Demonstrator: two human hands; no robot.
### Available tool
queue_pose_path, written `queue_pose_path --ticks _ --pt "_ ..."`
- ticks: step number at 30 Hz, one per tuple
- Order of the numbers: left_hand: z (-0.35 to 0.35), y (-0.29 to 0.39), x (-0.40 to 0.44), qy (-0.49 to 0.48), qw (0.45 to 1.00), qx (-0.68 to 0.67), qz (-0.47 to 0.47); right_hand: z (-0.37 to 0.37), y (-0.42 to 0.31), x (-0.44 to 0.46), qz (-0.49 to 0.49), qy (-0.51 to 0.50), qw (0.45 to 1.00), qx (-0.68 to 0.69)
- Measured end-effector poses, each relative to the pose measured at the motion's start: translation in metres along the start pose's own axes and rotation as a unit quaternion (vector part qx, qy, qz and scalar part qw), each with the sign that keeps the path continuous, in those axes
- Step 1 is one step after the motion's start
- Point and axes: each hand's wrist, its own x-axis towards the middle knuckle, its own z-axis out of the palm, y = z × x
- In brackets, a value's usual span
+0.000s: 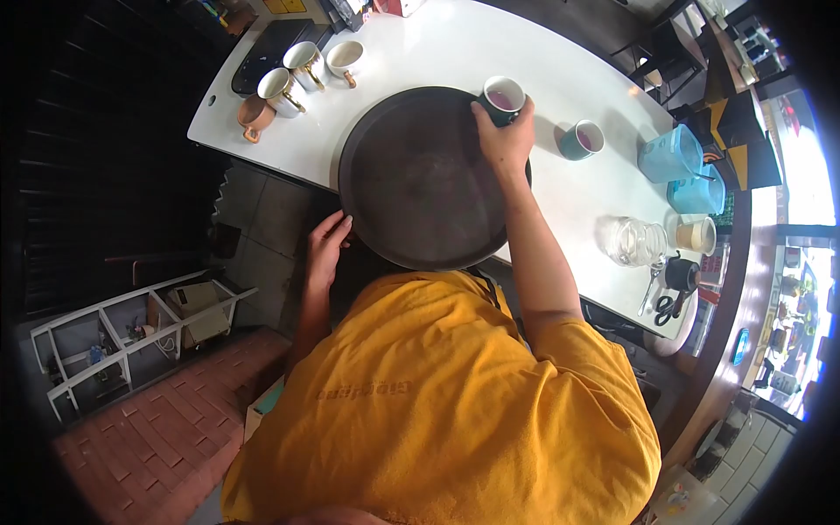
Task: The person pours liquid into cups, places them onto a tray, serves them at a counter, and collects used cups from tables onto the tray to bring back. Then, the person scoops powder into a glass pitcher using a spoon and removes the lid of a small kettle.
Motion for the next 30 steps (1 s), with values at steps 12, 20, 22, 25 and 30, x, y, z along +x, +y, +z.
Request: queue_pose_path --ticks 12,20,22,25,30 --pt "0.008 0.002 0.003 0.002 1.000 0.000 0.005 0.017 -0.002 -0.041 -0.076 -0.169 0.982 0.022" --pt "0.008 -0.007 0.004 0.013 1.000 -0.012 -0.005 0.015 0.003 -0.038 -0.095 -0.195 0.976 0.007" --pt "0.007 -0.006 0.004 0.010 1.000 -0.014 -0.017 0.009 0.005 -0.036 -0.089 -0.209 0.974 0.010" --pt "0.006 -0.002 0.004 0.005 0.999 -0.014 -0.031 -0.005 0.011 -0.032 -0.166 -0.201 0.965 0.027" --pt "0.010 0.005 0.001 0.004 0.999 -0.012 -0.034 -0.055 0.053 -0.014 -0.202 0.058 0.977 0.028"
